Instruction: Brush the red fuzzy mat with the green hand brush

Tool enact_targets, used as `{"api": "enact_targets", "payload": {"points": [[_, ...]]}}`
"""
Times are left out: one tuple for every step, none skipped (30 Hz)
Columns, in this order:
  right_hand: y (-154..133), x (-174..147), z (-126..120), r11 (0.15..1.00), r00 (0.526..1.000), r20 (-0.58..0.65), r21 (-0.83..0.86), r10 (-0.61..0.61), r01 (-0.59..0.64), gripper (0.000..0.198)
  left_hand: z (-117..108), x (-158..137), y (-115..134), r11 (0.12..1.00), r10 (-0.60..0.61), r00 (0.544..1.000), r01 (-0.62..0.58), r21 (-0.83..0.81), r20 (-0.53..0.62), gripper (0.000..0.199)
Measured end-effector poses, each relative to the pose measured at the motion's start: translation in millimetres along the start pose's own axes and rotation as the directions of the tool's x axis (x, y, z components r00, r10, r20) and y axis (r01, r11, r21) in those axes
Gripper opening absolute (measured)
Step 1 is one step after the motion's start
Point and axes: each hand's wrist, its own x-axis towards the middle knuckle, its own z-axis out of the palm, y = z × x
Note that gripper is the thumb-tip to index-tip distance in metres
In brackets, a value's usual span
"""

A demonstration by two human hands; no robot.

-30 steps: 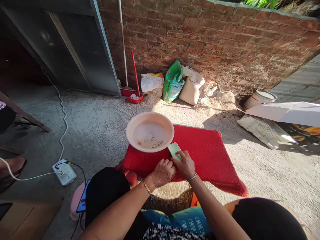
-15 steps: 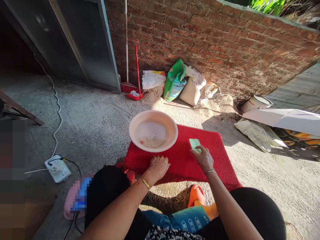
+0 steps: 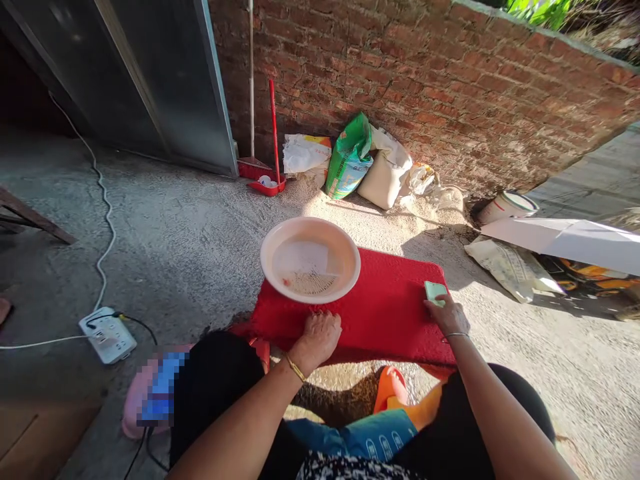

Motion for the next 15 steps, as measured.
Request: {"api": "enact_targets", "payload": {"points": [[4,5,-2,1.0,1.0,-0.002,0.016,0.025,-0.025,0.052,0,0,0,1.0,-0.002,1.0,0.002,-0.003,0.002,0.022],[1,7,-3,0.999,1.0,-0.005,0.035,0.019,-0.018,0.052,1,0,0,1.0,-0.004,1.0,0.004,-0.004,0.006,0.021],[-9,6,-2,0.998,1.0,-0.013,0.059,-0.016,0.017,0.053,1,0,-1,1.0,-0.005,1.0,0.005,-0.004,0.01,0.021],[-25,3,-1,0.994,0.998,-0.023,0.085,-0.066,0.068,0.052,1,1,-1,1.0,-0.004,1.0,0.004,-0.003,0.013,0.02],[-46,-1,2,0.986,0.992,-0.027,0.111,-0.122,0.125,0.051,1,1,-1,1.0,-0.002,1.0,0.002,-0.001,0.015,0.02],[-71,-7,5,0.975,0.984,-0.027,0.137,-0.175,0.178,0.05,0,0,-2,1.0,-0.001,1.0,0.001,0.003,0.015,0.02],[-97,-12,9,0.961,0.974,-0.026,0.158,-0.223,0.225,0.048,0,0,-2,1.0,-0.001,1.0,0.001,0.007,0.013,0.019],[-123,-18,13,0.946,0.962,-0.025,0.177,-0.271,0.271,0.046,-1,0,-3,1.0,0.0,1.0,0.0,0.012,0.012,0.019],[-147,-22,16,0.929,0.947,-0.025,0.188,-0.319,0.318,0.044,-1,-1,-3,1.0,0.001,1.0,-0.001,0.017,0.011,0.018],[-168,-25,20,0.91,0.929,-0.022,0.191,-0.371,0.368,0.042,-2,-1,-4,1.0,0.002,1.0,-0.002,0.022,0.012,0.018],[-184,-26,22,0.888,0.905,-0.021,0.185,-0.425,0.421,0.04,-2,-1,-4,1.0,0.004,1.0,-0.004,0.028,0.016,0.017],[-196,-25,24,0.864,0.878,-0.019,0.168,-0.479,0.475,0.039,-3,0,-5,0.999,0.005,1.0,-0.006,0.033,0.021,0.017],[-201,-22,25,0.84,0.85,-0.015,0.142,-0.527,0.524,0.038,-3,1,-5,0.999,0.006,1.0,-0.007,0.038,0.027,0.017],[-201,-16,25,0.823,0.828,-0.008,0.107,-0.561,0.558,0.038,-4,1,-4,0.999,0.004,0.999,-0.006,0.045,0.033,0.017],[-193,-7,24,0.817,0.819,0.001,0.07,-0.574,0.572,0.039,-4,2,-4,0.999,0.002,0.999,-0.004,0.052,0.039,0.017]]}}
